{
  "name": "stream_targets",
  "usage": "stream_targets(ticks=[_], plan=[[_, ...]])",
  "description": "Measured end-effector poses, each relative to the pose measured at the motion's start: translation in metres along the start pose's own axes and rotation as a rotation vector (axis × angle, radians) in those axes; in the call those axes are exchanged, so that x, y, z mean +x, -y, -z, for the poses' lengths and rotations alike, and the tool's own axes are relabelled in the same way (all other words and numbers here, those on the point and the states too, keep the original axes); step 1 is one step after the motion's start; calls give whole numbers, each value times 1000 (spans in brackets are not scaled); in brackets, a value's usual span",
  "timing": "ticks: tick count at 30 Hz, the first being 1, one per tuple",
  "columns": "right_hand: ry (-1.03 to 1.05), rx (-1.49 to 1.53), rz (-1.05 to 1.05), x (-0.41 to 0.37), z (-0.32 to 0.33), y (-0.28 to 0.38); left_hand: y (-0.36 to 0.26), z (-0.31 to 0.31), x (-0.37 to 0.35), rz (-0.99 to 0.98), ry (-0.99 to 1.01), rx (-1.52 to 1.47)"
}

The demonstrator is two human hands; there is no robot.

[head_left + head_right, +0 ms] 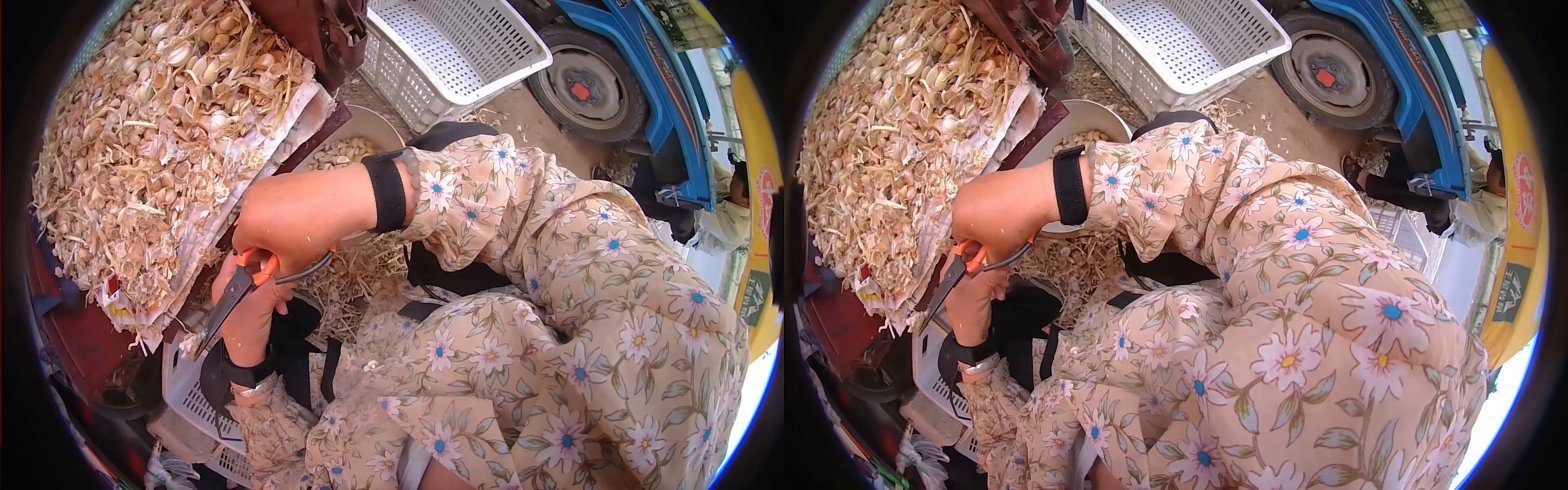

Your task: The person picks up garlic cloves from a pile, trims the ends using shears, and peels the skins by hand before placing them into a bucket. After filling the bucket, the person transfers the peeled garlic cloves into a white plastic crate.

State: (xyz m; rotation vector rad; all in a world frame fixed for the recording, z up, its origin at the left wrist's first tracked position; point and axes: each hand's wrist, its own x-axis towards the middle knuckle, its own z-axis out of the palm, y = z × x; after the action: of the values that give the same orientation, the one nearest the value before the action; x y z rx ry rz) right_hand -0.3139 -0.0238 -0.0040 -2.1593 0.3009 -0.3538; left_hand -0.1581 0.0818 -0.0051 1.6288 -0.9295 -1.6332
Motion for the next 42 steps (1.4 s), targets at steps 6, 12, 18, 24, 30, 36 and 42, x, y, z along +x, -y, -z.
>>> stream_targets(ticks=[6,12,18,24,30,36,42], plan=[[-7,-10,49,-3,0,-4,7,2,4,70,22,-22],[-13,43,81,-9,3,-5,9,1,3,50,65,-70],[-25,252,-79,-15,13,-3,13,4,7,-54,111,-120],[-37,658,-289,-17,14,-4,9,-4,8,-206,97,-274],[-121,859,-377,-19,28,-5,7,-5,8,-200,113,-287],[-100,697,-321,-19,18,-6,0,-18,9,-249,93,-353],[-153,466,-274,-19,9,-7,10,-11,16,-252,39,-272]])
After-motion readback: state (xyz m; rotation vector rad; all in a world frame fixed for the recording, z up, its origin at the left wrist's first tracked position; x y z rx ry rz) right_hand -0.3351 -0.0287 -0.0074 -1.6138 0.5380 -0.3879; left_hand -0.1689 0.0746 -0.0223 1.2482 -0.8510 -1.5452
